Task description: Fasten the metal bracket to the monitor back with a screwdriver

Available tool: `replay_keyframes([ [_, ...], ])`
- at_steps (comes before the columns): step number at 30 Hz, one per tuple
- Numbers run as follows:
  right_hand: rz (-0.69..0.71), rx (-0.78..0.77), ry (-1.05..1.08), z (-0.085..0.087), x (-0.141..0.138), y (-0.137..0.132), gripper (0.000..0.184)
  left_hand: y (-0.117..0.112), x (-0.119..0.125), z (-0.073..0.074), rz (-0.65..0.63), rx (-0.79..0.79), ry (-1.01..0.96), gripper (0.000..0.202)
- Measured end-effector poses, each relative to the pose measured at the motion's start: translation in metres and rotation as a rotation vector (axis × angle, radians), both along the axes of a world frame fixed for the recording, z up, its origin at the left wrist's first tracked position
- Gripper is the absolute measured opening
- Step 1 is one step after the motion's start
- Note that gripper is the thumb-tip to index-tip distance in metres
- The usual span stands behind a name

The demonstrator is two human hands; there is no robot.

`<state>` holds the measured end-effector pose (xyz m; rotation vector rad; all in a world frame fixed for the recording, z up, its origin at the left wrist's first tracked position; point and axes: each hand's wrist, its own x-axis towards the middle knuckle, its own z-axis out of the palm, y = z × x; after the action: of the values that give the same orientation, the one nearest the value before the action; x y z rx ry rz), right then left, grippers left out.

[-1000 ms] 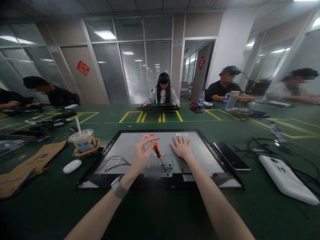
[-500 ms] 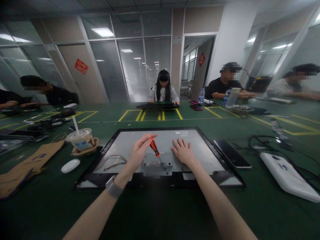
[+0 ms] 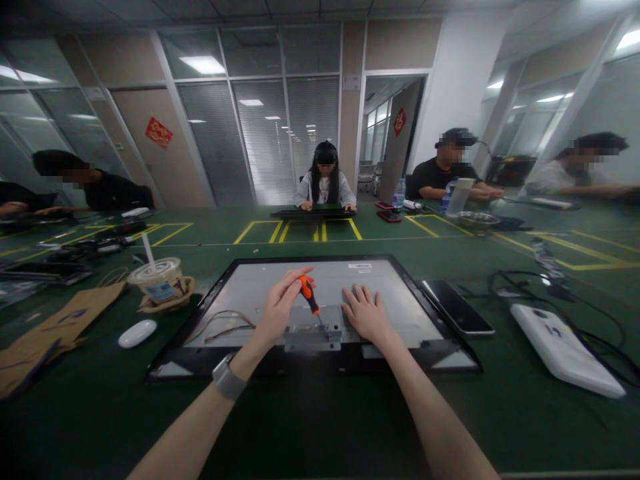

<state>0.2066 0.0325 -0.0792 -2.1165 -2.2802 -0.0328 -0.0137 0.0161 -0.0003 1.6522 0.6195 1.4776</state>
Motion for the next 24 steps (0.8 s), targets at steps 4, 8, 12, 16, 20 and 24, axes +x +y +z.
replay_keyframes([
  [4,-0.011,-0.008,-0.022,0.006,-0.005,-0.004,0.058,0.001,0.0,0.001,0.013,0.001,0.018,0.026],
  [8,-0.016,-0.011,-0.037,0.008,-0.008,-0.007,0.057,0.004,0.003,0.0,0.054,-0.029,-0.021,0.019],
  [12,-0.017,0.0,-0.034,0.008,-0.01,-0.007,0.057,0.002,0.005,0.001,0.035,-0.025,-0.012,0.02],
  [16,-0.018,0.017,-0.019,0.005,-0.009,-0.005,0.057,-0.003,0.007,0.004,-0.091,-0.006,0.055,0.024],
  [20,-0.01,0.025,-0.008,0.0,-0.006,-0.001,0.058,-0.01,0.011,0.005,-0.165,-0.051,0.046,0.027],
  [24,-0.011,0.029,-0.007,-0.004,-0.004,0.001,0.059,-0.014,0.009,0.009,-0.169,0.022,0.118,0.026],
])
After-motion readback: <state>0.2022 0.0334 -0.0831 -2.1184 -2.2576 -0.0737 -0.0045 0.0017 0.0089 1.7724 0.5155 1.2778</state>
